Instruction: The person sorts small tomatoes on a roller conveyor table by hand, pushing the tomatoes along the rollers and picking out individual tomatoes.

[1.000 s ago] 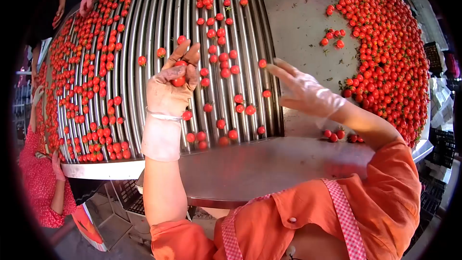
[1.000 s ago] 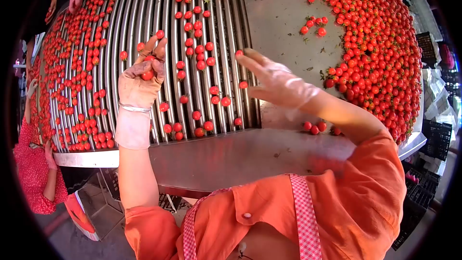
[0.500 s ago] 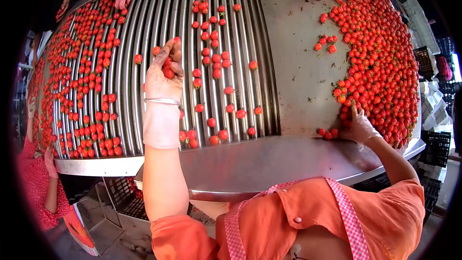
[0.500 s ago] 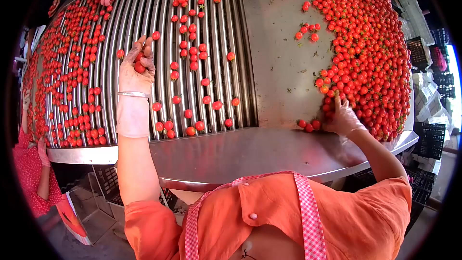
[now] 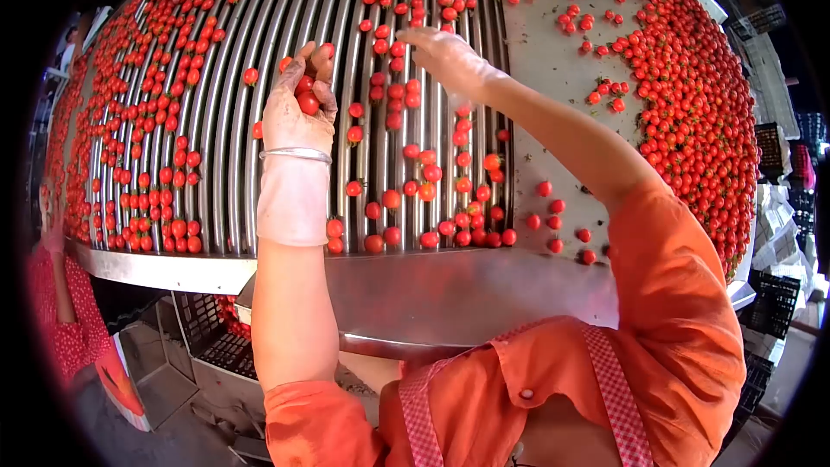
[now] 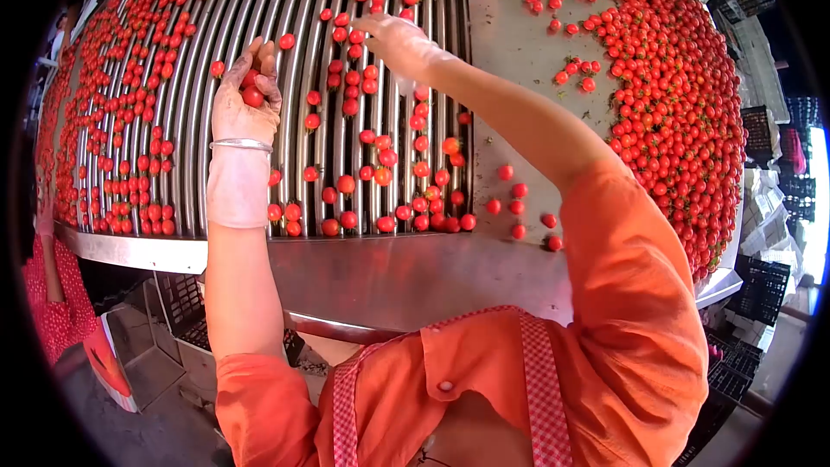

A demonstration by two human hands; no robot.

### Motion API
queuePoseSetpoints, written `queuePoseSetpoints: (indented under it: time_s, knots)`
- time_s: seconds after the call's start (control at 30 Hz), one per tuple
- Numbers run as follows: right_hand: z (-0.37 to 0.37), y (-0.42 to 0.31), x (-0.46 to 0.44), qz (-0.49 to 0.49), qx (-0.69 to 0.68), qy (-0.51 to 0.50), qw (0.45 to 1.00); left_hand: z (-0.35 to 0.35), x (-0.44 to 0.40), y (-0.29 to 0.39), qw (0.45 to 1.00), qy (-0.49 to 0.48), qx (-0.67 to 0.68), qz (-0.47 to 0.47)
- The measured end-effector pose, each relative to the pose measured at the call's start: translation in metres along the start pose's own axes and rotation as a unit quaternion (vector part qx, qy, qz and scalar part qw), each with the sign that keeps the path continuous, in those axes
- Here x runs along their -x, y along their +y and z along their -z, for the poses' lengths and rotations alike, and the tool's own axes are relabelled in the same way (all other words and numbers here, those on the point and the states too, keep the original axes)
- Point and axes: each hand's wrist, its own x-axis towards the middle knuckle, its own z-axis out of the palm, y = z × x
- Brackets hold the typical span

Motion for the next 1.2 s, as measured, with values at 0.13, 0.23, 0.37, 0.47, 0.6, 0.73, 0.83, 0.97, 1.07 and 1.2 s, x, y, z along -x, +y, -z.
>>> queuePoseSetpoints:
  time_s: [0.13, 0.23, 0.37, 0.47, 0.6, 0.73, 0.83, 0.97, 1.07, 1.2]
  knots:
    - [-0.033, 0.013, -0.044, 0.000, 0.284, -0.142, 0.948, 0.004, -0.004, -0.004, 0.999, 0.002, -0.043, -0.005]
    - [-0.034, 0.035, -0.033, 0.040, 0.203, -0.046, 0.977, -0.002, -0.004, -0.011, 0.994, 0.037, -0.098, -0.008]
    - [0.013, -0.041, -0.013, 0.042, -0.326, 0.064, 0.942, 0.003, -0.006, -0.020, 0.990, -0.012, -0.126, 0.056]
    - [0.058, -0.104, 0.021, -0.024, -0.530, -0.108, 0.840, -0.008, 0.003, -0.032, 0.986, 0.015, -0.080, 0.143]
    - [0.030, -0.079, 0.035, 0.326, -0.190, 0.278, 0.883, -0.003, -0.005, -0.026, 0.986, -0.068, -0.047, 0.145]
    - [0.025, -0.025, 0.091, 0.169, -0.106, 0.020, 0.980, 0.007, -0.011, -0.021, 0.964, -0.199, 0.050, 0.170]
    - [-0.005, -0.002, 0.161, 0.187, 0.028, -0.143, 0.971, 0.008, -0.011, -0.024, 0.959, -0.219, 0.071, 0.164]
    - [-0.012, 0.050, 0.187, 0.234, 0.146, -0.164, 0.947, 0.008, -0.011, -0.033, 0.952, -0.238, 0.076, 0.179]
    - [-0.003, 0.069, 0.175, 0.119, 0.147, -0.027, 0.981, 0.007, -0.011, -0.037, 0.963, -0.221, 0.045, 0.151]
    - [-0.003, 0.046, 0.185, 0.236, 0.004, -0.059, 0.970, 0.003, -0.005, -0.045, 0.957, -0.225, 0.067, 0.167]
